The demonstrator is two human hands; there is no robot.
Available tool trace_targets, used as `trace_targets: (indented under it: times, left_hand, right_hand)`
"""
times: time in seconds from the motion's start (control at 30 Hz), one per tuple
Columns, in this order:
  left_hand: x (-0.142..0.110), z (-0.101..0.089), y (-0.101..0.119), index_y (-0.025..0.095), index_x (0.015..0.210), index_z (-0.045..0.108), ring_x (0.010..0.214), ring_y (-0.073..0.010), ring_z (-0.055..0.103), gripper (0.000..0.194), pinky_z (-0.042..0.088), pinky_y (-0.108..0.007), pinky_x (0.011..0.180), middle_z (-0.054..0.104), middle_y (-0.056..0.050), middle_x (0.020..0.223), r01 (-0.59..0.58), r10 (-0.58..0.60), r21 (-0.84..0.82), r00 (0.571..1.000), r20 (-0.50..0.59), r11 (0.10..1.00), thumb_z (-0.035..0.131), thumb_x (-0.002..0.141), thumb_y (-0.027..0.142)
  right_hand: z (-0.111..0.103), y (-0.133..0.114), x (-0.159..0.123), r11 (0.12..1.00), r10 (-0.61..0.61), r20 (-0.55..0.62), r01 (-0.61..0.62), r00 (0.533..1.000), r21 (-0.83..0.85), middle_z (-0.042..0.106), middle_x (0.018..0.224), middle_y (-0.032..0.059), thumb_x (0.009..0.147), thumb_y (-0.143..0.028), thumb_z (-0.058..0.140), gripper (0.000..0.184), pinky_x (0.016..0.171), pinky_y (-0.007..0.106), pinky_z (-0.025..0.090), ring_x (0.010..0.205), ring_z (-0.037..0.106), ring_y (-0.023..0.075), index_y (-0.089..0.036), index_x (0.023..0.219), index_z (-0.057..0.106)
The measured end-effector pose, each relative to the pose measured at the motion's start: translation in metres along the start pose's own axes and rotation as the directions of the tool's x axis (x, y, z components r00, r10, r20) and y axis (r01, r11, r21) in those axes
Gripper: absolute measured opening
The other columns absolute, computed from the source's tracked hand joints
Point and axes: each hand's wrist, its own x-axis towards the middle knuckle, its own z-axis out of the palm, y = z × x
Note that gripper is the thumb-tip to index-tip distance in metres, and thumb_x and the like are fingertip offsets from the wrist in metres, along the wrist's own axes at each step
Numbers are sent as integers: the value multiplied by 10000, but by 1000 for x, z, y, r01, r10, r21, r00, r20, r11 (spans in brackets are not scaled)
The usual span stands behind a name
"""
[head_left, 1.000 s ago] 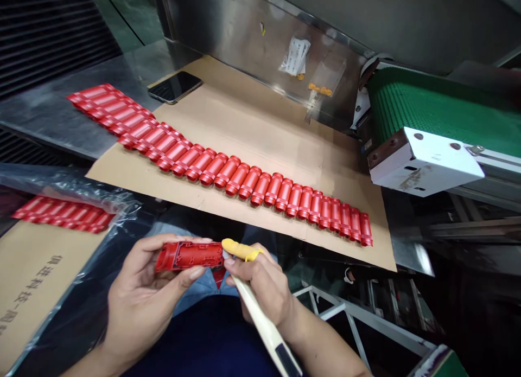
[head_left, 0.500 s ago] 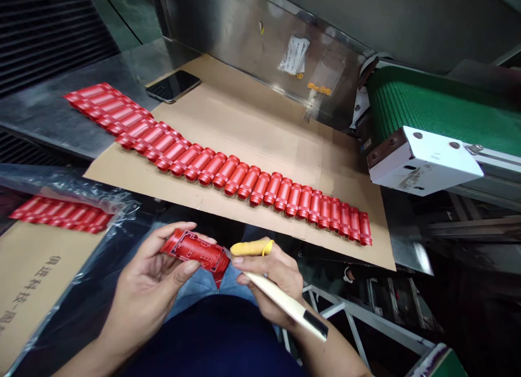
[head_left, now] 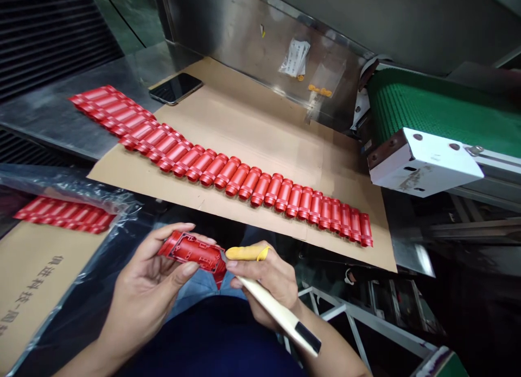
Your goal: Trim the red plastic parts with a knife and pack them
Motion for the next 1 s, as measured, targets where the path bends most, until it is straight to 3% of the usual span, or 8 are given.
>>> trace_targets:
  times: [0.2, 0.37, 0.5, 0.63, 0.83, 0.93, 1.0]
  left_hand:
    - [-1, 10, 6, 321, 1345, 802, 1036, -259, 904, 508, 728, -284, 968, 932, -69, 1173, -1, -5, -109, 998, -55, 994, 1027, 889, 328]
    - [2, 12, 10, 283, 1351, 820, 1026, -240, 899, 527, 717, -254, 959, 933, -94, 1151, 100, -109, -190, 993, -37, 977, 1044, 875, 286]
    - [4, 11, 10, 258, 1380, 837, 1011, -223, 874, 582, 706, -239, 962, 910, -93, 1112, 143, -158, -235, 986, -46, 961, 1065, 846, 299]
    - [5, 10, 8, 263, 1406, 844, 981, -195, 829, 582, 689, -220, 954, 881, -76, 1078, 146, -159, -229, 987, -37, 962, 1054, 864, 298]
    - [9, 12, 11, 235, 1333, 878, 868, -188, 817, 504, 696, -221, 853, 871, -80, 1014, 230, -236, -258, 972, 5, 939, 1049, 869, 329]
    - [8, 14, 14, 223, 1302, 889, 866, -216, 834, 482, 712, -246, 834, 880, -98, 1024, 286, -291, -270, 956, 22, 920, 1049, 865, 349]
    - [8, 15, 15, 246, 1323, 893, 876, -205, 834, 504, 708, -235, 858, 877, -82, 1021, 273, -281, -274, 960, 13, 922, 1058, 853, 327]
  right_hand:
    - [3, -5, -7, 997, 81, -61, -82, 995, -11, 878, 1210, 141, 1112, -128, 745, 278, 926, 399, 743, 1092, 855, 263, -203, 1375, 793]
    - [-2, -2, -5, 978, 191, 7, -191, 982, 83, 877, 1180, 120, 1134, -250, 775, 145, 963, 375, 736, 1099, 864, 252, -222, 1276, 787]
    - [-8, 4, 2, 998, 24, 95, -29, 995, 57, 872, 1198, 141, 1135, -157, 733, 239, 975, 387, 732, 1076, 856, 247, -203, 1368, 752]
    - [-14, 8, 8, 999, 8, 150, -15, 989, 42, 863, 1170, 133, 1152, -168, 719, 232, 937, 369, 736, 1032, 843, 234, -202, 1380, 742]
    - [-23, 8, 8, 963, -106, 355, 185, 929, -195, 860, 1132, 151, 1144, -117, 714, 280, 885, 384, 737, 993, 788, 261, -144, 1422, 734]
    - [-17, 10, 1, 987, -82, 243, 112, 967, -113, 872, 1178, 155, 1156, -121, 682, 262, 904, 389, 745, 1041, 823, 258, -163, 1407, 746]
    - [-10, 11, -4, 994, 92, 94, -98, 991, 56, 885, 1139, 127, 1162, -180, 705, 166, 879, 376, 751, 994, 859, 236, -194, 1314, 773]
